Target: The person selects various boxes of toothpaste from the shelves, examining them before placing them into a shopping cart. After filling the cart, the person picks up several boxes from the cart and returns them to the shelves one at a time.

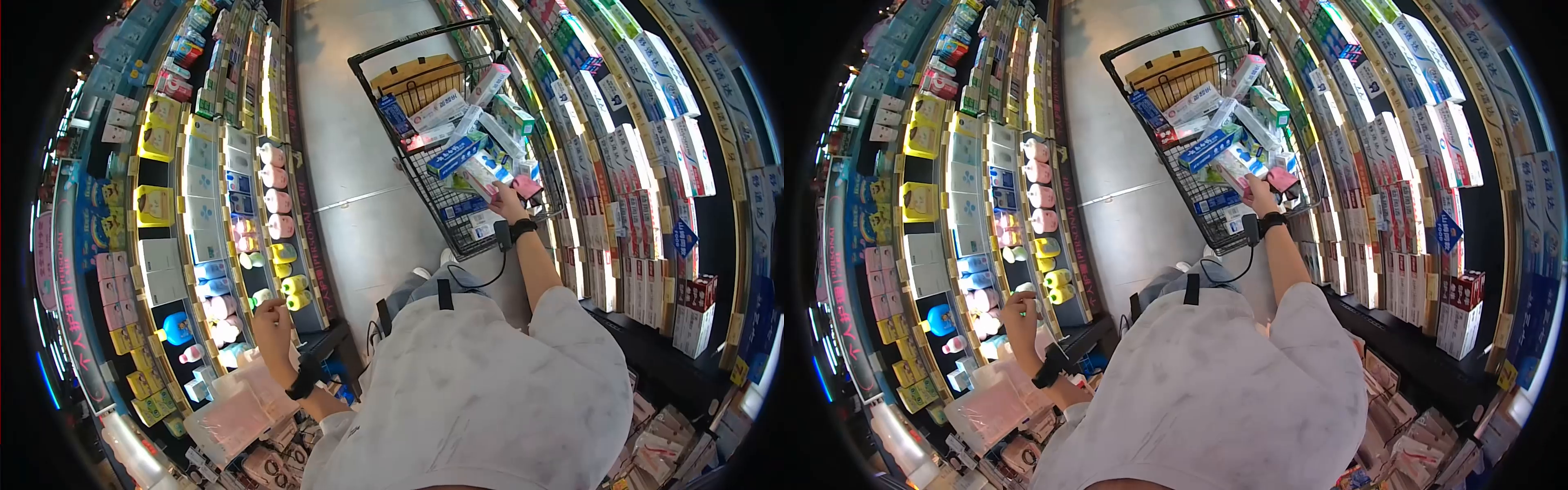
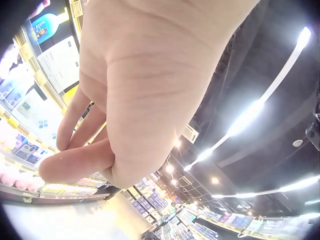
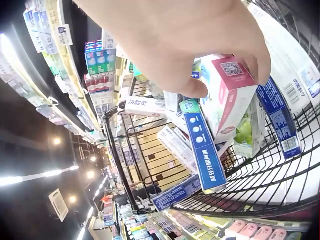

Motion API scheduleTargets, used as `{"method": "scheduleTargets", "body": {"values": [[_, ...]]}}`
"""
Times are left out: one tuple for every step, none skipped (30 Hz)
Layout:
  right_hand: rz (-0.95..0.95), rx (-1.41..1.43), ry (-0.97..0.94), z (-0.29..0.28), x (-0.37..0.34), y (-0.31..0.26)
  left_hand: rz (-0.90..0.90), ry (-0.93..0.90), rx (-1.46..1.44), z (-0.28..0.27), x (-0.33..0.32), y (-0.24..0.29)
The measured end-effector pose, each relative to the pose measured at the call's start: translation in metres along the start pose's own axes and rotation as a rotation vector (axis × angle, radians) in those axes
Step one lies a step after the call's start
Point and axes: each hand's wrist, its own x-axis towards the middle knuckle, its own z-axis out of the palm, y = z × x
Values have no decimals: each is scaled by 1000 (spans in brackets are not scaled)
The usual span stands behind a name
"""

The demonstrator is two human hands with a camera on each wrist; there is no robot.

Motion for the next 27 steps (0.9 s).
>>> {"method": "scheduleTargets", "body": {"values": [[-22, -6, -3, -1, 6, 6, 113, 17, 40, 2, 1, -15], [-59, -11, -2, -2, 15, 4, 125, 51, 104, 3, 1, -27], [-61, -4, 4, -10, 62, 22, 151, 91, 155, 7, 5, -34], [-144, 88, 4, -1, 46, 17, 146, 52, 184, 6, 11, -33], [-143, 86, -53, 0, 28, 6, 186, 69, 173, 11, 18, -42], [-89, 9, 132, 12, 19, -3, -158, -51, -47, 5, 28, -8], [-84, -27, 101, 15, 2, -12, 85, -29, 52, 11, 42, -29], [-211, -30, 217, 26, -22, -21, 110, 2, 21, 17, 55, -29], [-224, -95, 235, 27, -42, -34, 143, -12, 12, 20, 71, -24], [-231, -161, 255, 28, -58, -44, 174, -30, 7, 23, 88, -18], [-240, -70, 245, 28, -72, -50, 226, -58, -20, 27, 107, -15], [-248, 23, 235, 28, -86, -52, 276, -90, -44, 31, 126, -15], [-263, 114, 224, 32, -101, -56, 318, -111, -78, 36, 144, -13], [-297, 165, 202, 37, -117, -62, 355, -122, -67, 43, 166, -19], [-328, 215, 185, 43, -137, -66, 371, -167, -77, 42, 184, -15], [-358, 265, 169, 50, -151, -64, 387, -217, -84, 39, 199, -3], [-343, 242, 192, 54, -146, -60, 413, -216, -49, 34, 210, 10], [-457, 244, 225, 79, -165, -67, 492, -228, -74, 33, 230, 8], [-492, 223, 364, 109, -177, -76, 564, -240, -103, 35, 247, 1], [-525, 193, 497, 137, -188, -84, 628, -246, -137, 34, 262, -5], [-547, 232, 482, 164, -206, -92, 588, -316, -164, 28, 275, -10], [-566, 262, 454, 192, -222, -101, 680, -282, -183, 24, 286, -9], [-575, 285, 411, 217, -228, -104, 755, -238, -197, 18, 296, -7], [-560, 254, 308, 229, -222, -103, 812, -189, -201, 11, 304, -7], [-528, 219, 193, 236, -214, -103, 784, -244, -191, 3, 313, -8], [-479, 183, 69, 250, -204, -96, 741, -298, -177, -7, 322, -10], [-470, 208, 25, 279, -219, -103, 691, -280, -189, -14, 326, -9]]}}
